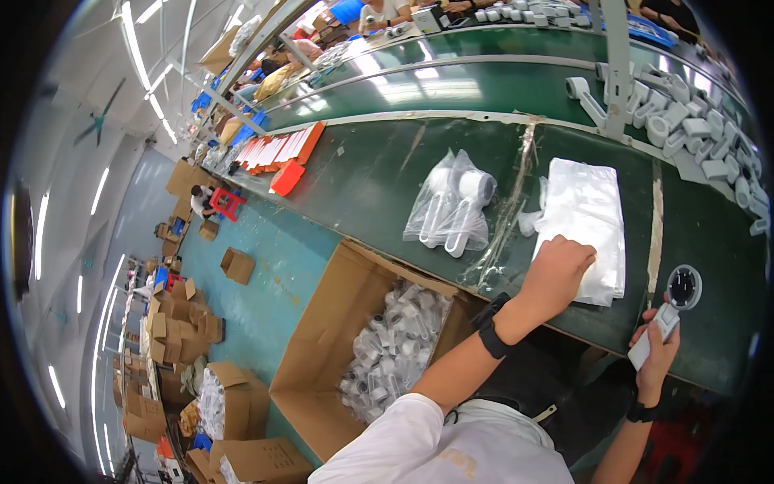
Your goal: The person packages handheld fans by hand, picking up a fan, sliding it into a plastic bag, and placing the bagged fan into a cardboard box. This process is repeated for several fans, with the person occasionally reaching for more fans from a pile on the assembly table.
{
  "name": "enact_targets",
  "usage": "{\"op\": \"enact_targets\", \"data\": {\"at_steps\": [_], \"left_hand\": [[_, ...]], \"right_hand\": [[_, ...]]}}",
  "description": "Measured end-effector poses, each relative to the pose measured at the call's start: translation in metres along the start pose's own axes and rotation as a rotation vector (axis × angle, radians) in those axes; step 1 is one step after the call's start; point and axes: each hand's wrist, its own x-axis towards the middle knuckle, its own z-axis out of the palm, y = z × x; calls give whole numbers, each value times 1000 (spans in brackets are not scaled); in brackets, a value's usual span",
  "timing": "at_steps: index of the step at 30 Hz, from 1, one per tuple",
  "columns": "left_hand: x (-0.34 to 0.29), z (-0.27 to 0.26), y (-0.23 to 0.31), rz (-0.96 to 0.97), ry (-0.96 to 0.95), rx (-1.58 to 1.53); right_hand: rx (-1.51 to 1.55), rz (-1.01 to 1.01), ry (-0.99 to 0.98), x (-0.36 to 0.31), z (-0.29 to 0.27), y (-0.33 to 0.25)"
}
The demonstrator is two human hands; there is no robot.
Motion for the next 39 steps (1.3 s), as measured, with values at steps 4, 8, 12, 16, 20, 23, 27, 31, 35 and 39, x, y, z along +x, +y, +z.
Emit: {"op": "enact_targets", "data": {"at_steps": [4,8,12,16,20,23,27,31,35,39], "left_hand": [[-8,8,12,-140,88,-236],[-17,2,21,-422,-12,-418],[-24,1,33,-649,1,-701],[-23,2,42,-673,7,-755],[-23,5,40,-629,26,-711],[-21,1,35,-642,79,-718],[-21,-4,35,-652,41,-705],[-21,-11,37,-384,-11,-411],[-23,-12,33,-496,-28,-476],[-19,-6,46,-679,-25,-718]], "right_hand": [[-1,86,-20,-3,1,-5],[64,156,-88,-15,37,-23],[29,161,-60,-22,70,-41],[7,73,-48,-15,90,-46],[-115,24,-27,-12,100,-33],[-323,-101,146,-8,102,-29],[-327,-129,197,-1,97,-32],[-347,-99,147,-1,93,-47],[-412,-161,97,-4,77,-49],[-378,-90,-75,-21,49,-65]]}}
